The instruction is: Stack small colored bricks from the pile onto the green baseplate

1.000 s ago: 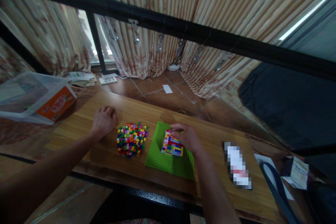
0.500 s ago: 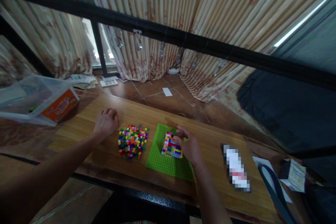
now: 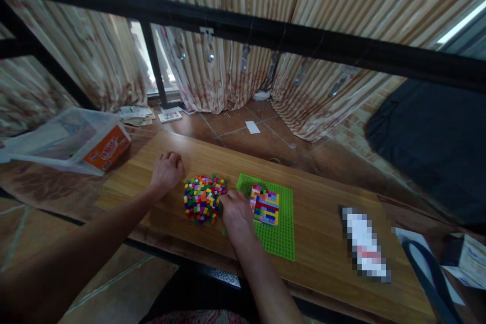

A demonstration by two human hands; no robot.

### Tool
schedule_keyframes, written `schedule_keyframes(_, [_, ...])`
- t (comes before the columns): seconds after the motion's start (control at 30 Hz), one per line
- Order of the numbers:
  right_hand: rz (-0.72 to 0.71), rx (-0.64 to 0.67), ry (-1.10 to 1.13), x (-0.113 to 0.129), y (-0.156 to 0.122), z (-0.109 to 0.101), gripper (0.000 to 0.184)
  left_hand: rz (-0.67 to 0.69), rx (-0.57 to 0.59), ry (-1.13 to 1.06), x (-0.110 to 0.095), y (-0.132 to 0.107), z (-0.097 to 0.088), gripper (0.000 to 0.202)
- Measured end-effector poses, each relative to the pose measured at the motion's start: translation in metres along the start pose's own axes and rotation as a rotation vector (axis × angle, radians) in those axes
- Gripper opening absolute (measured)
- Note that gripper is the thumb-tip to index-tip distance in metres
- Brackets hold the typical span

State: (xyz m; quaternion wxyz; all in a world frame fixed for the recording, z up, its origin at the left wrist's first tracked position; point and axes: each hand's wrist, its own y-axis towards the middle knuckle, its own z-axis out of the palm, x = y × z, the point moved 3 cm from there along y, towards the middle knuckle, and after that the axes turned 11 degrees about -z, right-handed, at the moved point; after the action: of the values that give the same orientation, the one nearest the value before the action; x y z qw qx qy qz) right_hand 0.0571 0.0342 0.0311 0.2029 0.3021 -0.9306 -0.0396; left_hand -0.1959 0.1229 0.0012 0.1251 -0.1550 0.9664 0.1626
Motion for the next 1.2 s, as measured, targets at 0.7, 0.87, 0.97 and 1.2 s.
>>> schedule_keyframes(0.7, [0.002,0.188,-0.239,0.001,0.018,0.009,0.023,0.014,0.0,-0.021,0.001,0.001,0.0,0.028])
schedule_keyframes(0.87, [0.062,0.118,-0.107,0.0,0.016,0.008,0.016,0.006,0.01,-0.012,0.001,0.001,0.0,0.029])
schedule_keyframes(0.97, [0.149,-0.06,0.163,-0.002,0.014,0.005,0.013,0.007,0.0,-0.013,0.001,0.001,0.0,0.029])
schedule_keyframes(1.2, [0.429,-0.416,1.276,0.002,0.006,0.02,0.037,0.0,-0.005,-0.013,0.001,0.0,0.0,0.029])
